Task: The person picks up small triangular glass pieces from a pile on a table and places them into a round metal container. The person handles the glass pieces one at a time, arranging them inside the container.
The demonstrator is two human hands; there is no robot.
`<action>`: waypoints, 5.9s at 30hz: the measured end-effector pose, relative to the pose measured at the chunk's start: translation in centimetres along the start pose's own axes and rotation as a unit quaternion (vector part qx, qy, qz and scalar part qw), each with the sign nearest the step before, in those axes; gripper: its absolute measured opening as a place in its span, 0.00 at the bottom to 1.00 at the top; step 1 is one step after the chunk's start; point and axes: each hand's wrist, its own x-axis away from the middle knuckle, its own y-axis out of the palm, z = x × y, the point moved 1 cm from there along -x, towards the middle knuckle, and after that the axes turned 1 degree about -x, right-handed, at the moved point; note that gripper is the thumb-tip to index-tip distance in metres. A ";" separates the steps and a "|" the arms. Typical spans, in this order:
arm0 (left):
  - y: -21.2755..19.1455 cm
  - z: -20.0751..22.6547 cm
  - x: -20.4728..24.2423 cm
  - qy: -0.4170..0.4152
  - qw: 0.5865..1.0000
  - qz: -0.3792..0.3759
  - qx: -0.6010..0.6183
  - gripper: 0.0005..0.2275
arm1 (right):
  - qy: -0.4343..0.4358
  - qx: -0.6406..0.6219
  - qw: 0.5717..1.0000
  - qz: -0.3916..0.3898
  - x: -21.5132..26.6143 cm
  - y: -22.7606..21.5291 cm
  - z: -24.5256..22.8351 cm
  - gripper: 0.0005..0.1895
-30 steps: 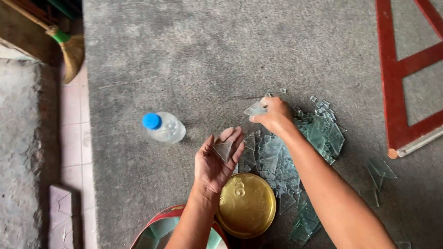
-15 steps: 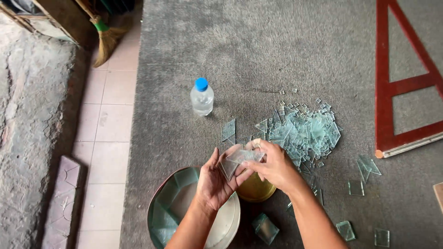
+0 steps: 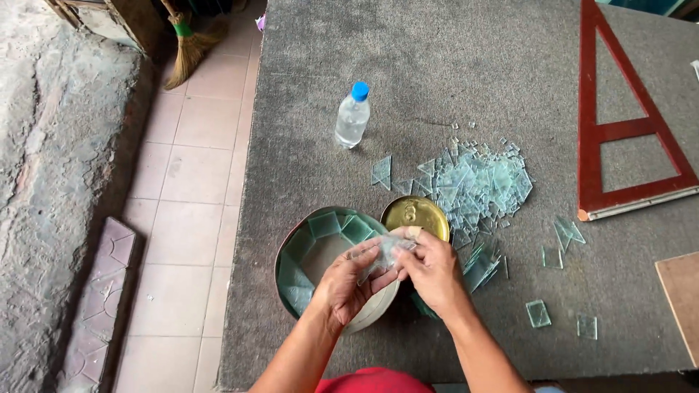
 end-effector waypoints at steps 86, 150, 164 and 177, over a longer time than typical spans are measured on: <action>-4.4 2.1 2.3 -0.078 0.988 -0.043 -0.125 0.38 | -0.054 0.255 0.965 -0.036 2.9 2.9 -1.1 0.24; -9.1 -5.1 1.1 -0.230 0.950 -0.030 -0.208 0.33 | -0.182 0.282 0.925 -0.181 11.1 4.4 3.6 0.17; -7.1 7.7 12.9 0.170 0.901 0.116 -0.381 0.20 | 0.010 0.293 0.921 -0.257 -0.3 6.9 4.5 0.11; -15.0 6.8 12.9 0.182 0.909 0.202 -0.315 0.17 | 0.071 0.327 0.882 -0.332 -0.4 13.9 9.6 0.42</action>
